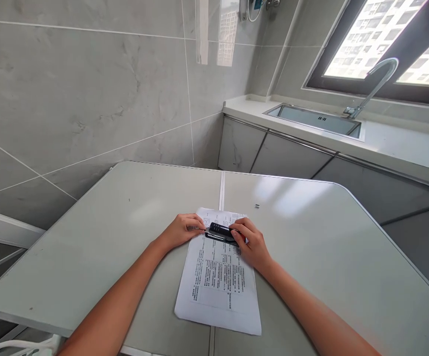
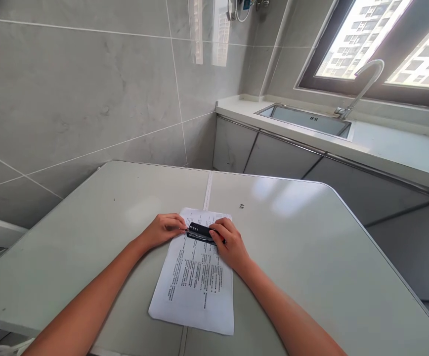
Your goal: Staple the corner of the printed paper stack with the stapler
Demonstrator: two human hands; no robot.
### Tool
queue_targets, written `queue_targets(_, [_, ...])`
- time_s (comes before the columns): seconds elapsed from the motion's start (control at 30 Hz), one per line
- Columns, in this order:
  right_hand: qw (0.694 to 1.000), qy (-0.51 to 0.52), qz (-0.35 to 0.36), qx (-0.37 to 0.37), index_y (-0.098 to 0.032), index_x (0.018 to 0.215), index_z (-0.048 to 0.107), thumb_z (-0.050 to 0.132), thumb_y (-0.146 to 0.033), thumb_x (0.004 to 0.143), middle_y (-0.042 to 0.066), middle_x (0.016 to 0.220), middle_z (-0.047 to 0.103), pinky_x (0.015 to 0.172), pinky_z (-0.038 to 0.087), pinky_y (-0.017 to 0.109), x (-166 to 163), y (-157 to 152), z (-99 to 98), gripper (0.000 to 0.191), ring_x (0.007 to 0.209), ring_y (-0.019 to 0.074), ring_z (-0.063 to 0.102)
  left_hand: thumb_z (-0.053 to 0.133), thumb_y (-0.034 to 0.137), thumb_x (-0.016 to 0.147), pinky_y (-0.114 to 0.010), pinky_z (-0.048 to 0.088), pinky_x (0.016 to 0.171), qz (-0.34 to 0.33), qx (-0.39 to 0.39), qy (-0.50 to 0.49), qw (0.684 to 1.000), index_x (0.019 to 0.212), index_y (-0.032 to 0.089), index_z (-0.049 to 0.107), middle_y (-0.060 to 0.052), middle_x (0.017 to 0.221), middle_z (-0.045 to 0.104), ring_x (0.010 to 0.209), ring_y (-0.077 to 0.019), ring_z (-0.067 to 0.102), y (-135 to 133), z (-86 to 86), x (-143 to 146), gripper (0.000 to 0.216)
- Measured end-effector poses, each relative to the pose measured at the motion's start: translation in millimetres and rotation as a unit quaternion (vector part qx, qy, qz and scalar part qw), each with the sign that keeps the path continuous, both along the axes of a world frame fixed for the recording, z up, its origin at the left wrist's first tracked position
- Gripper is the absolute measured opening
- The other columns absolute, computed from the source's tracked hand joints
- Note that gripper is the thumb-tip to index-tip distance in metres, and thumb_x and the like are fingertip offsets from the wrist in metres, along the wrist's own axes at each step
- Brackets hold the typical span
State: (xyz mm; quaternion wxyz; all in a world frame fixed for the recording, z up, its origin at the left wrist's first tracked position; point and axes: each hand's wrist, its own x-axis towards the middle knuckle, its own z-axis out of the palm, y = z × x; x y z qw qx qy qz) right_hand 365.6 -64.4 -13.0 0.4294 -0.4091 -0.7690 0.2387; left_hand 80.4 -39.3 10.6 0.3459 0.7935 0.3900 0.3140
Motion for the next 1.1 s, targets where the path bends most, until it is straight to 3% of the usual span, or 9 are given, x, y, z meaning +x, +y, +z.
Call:
queue_targets(0.17, [0.999,-0.020,0.032,0.002,-0.027,0.118,0.065,0.052,-0.032,0.103,0.010,0.106,0.062,0.080,0.053,0.040,1.7,0.6,0.3,0.020,0.095,0.0245,0.061,0.068,0.037,0.094,-0.029,0.055,0.074,-0.019,-0.008,-0.004,1.000,0.093,0.023,0.081,-0.007,0.103,0.072,0.084,-0.0168,0.068,3.4,-6.2,-0.4,0.020])
queue_targets(0.27, [0.996,-0.062,0.057,0.004,-0.027,0.125,0.060,0.063,-0.034,0.098,0.010,0.108,0.064,0.082,0.053,0.042,0.3,1.5,1.1,0.029,0.098,0.0270,0.060,0.066,0.037,0.096,-0.029,0.055,0.081,-0.045,-0.011,0.011,0.999,0.100,0.026,0.082,-0.007,0.109,0.072,0.090,-0.0172,0.069,5.6,-7.0,-9.7,0.020])
queue_targets(0.4, [0.993,-0.095,0.066,-0.028,-0.026,0.125,0.058,0.061,-0.031,0.098,0.009,0.100,0.066,0.080,0.053,0.042,-1.6,3.2,0.9,0.027,0.095,0.0270,0.059,0.057,0.034,0.101,-0.030,0.055,0.086,-0.058,-0.015,0.046,0.997,0.111,0.031,0.080,-0.006,0.116,0.073,0.099,-0.0181,0.069,8.6,-4.9,-26.8,0.025])
queue_targets(0.5, [0.993,-0.087,0.067,-0.042,-0.026,0.126,0.059,0.061,-0.031,0.098,0.009,0.101,0.066,0.081,0.054,0.043,1.1,4.1,-0.8,0.028,0.095,0.0271,0.059,0.054,0.033,0.102,-0.033,0.055,0.089,-0.043,0.024,0.052,0.997,0.102,0.030,0.082,-0.006,0.108,0.076,0.099,-0.0189,0.069,11.8,-5.7,-31.8,0.028])
queue_targets(0.77, [0.995,-0.024,0.094,-0.024,-0.026,0.121,0.064,0.060,-0.033,0.099,0.007,0.097,0.068,0.081,0.052,0.042,12.0,1.0,17.1,0.024,0.093,0.0257,0.057,0.056,0.032,0.100,-0.038,0.054,0.091,-0.043,0.088,0.028,0.995,0.084,0.025,0.078,-0.005,0.093,0.078,0.090,-0.0192,0.069,0.1,-2.6,-8.3,0.028])
queue_targets(0.87, [0.989,-0.049,0.135,-0.030,-0.026,0.120,0.064,0.059,-0.035,0.100,0.007,0.094,0.068,0.081,0.051,0.041,3.8,-6.1,27.3,0.023,0.093,0.0253,0.056,0.064,0.025,0.094,-0.038,0.052,0.094,-0.046,0.070,0.034,0.996,0.094,0.025,0.073,-0.003,0.092,0.077,0.091,-0.0191,0.068,-9.4,1.8,1.6,0.009])
queue_targets(0.97, [0.981,-0.079,0.174,-0.029,-0.025,0.121,0.064,0.059,-0.035,0.100,0.007,0.093,0.069,0.083,0.051,0.042,-7.8,-17.0,29.3,0.024,0.094,0.0255,0.056,0.064,0.014,0.089,-0.036,0.051,0.093,-0.053,0.066,0.070,0.994,0.103,0.025,0.069,0.000,0.092,0.074,0.090,-0.0183,0.065,-15.0,3.7,8.5,0.019])
queue_targets(1.1, [0.989,-0.067,0.131,-0.029,-0.025,0.118,0.065,0.062,-0.035,0.098,0.007,0.095,0.070,0.081,0.053,0.040,-0.7,-27.1,28.7,0.023,0.094,0.0253,0.059,0.064,0.017,0.091,-0.035,0.051,0.091,-0.054,0.066,0.079,0.993,0.102,0.025,0.068,-0.001,0.096,0.073,0.094,-0.0196,0.064,-16.9,2.4,15.8,0.014])
